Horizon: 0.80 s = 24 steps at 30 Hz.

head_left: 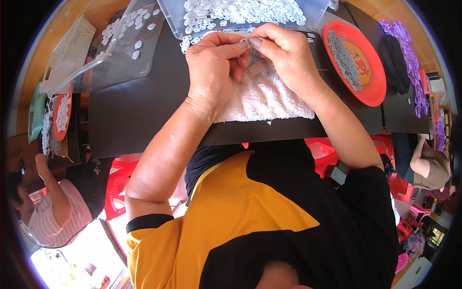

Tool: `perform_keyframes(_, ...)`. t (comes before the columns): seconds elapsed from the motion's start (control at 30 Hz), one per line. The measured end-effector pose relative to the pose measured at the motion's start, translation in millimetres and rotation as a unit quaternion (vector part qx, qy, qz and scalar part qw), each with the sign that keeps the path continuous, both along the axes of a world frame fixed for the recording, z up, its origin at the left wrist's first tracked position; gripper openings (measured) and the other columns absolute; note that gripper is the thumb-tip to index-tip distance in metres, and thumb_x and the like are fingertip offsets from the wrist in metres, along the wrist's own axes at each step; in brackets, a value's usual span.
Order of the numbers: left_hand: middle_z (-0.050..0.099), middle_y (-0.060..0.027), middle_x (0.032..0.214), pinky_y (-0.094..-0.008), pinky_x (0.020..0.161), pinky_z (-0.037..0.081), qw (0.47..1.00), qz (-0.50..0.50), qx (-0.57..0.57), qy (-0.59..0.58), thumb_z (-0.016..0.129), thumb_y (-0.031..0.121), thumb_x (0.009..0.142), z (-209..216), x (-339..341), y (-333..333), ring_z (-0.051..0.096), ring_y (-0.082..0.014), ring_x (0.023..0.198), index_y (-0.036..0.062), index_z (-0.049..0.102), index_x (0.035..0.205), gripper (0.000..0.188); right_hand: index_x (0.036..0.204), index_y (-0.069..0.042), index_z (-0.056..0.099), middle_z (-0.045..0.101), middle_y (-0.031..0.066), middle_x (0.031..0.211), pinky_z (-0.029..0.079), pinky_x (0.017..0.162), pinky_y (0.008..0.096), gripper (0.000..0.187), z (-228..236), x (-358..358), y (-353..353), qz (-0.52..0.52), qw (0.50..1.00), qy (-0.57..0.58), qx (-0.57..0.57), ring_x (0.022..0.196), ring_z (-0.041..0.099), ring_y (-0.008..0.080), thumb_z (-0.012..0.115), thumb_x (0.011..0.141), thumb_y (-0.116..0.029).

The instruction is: Handling and inspecting small white plastic components on a workbench.

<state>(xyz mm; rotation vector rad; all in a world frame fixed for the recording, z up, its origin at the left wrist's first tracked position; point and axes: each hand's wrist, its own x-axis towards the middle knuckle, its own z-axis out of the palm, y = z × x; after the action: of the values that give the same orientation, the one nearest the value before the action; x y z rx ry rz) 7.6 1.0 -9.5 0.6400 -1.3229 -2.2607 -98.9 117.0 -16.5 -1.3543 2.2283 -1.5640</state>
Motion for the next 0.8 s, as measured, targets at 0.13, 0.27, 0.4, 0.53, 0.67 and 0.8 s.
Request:
perform_keyframes(0.13, 0.063, -0.0126, 0.077, -0.0247, 0.046, 0.042, 1.0, -0.008, -0.008, 0.0, 0.061, -0.003, 0.085, -2.4, 0.5, -2.4, 0.057, -0.0151, 0.058, -0.0064, 0.062, 0.092, 0.008, 0.095, -0.004, 0.067, 0.068, 0.0092, 0.075, 0.049, 0.062, 0.03, 0.012, -8.5, -4.6, -3.6, 0.007, 0.998, 0.021, -0.062, 0.066, 0.064, 0.0185, 0.062, 0.084, -0.008)
perform_keyframes(0.27, 0.064, -0.0141, 0.08, -0.0252, 0.049, 0.043, 1.0, -0.013, -0.021, -0.016, 0.062, -0.001, 0.086, -0.4, 0.4, -2.0, 0.058, -0.0165, 0.061, -0.0069, 0.062, 0.096, 0.012, 0.096, -0.003, 0.066, 0.067, 0.0057, 0.078, 0.048, 0.064, 0.0268, 0.011, -6.7, -6.7, -2.7, 0.033, 0.996, -0.032, -0.075, 0.069, 0.061, 0.0119, 0.061, 0.087, -0.005)
perform_keyframes(0.4, 0.064, -0.0141, 0.08, -0.0251, 0.049, 0.043, 1.0, -0.015, -0.023, -0.014, 0.062, -0.001, 0.086, -1.1, 0.9, -2.7, 0.058, -0.0164, 0.061, -0.0066, 0.062, 0.096, 0.012, 0.097, -0.001, 0.065, 0.066, 0.0038, 0.08, 0.047, 0.067, 0.0247, 0.01, -1.8, -6.7, -1.2, 0.049, 0.992, -0.102, -0.056, 0.072, 0.057, 0.0078, 0.059, 0.089, -0.003)
perform_keyframes(0.53, 0.064, -0.0137, 0.079, -0.0249, 0.049, 0.043, 1.0, -0.012, -0.018, -0.017, 0.062, -0.001, 0.086, -0.5, 1.0, -2.3, 0.058, -0.0161, 0.061, -0.0064, 0.062, 0.095, 0.01, 0.098, -0.001, 0.065, 0.064, 0.0025, 0.079, 0.047, 0.068, 0.0244, 0.011, -1.2, -6.8, -0.5, 0.053, 0.989, -0.127, -0.049, 0.073, 0.056, 0.0074, 0.059, 0.089, -0.003)
perform_keyframes(0.67, 0.064, -0.0131, 0.079, -0.0247, 0.048, 0.042, 1.0, -0.014, -0.013, -0.008, 0.061, -0.001, 0.086, -1.6, 0.8, -2.3, 0.058, -0.0159, 0.061, -0.0063, 0.062, 0.094, 0.009, 0.098, -0.002, 0.064, 0.067, 0.0069, 0.078, 0.049, 0.067, 0.0274, 0.011, -4.5, -8.0, -1.1, 0.041, 0.998, -0.041, -0.035, 0.071, 0.061, 0.0135, 0.059, 0.088, -0.005)
perform_keyframes(0.8, 0.064, -0.0113, 0.074, -0.0227, 0.044, 0.041, 1.0, -0.003, 0.001, 0.0, 0.061, -0.005, 0.085, -1.4, -1.2, -0.4, 0.056, -0.0124, 0.055, -0.0051, 0.063, 0.087, 0.003, 0.096, -0.003, 0.062, 0.067, 0.0127, 0.078, 0.05, 0.065, 0.0313, 0.011, -3.6, -5.9, -0.6, 0.028, 0.999, 0.033, -0.016, 0.069, 0.065, 0.0228, 0.06, 0.087, -0.008)
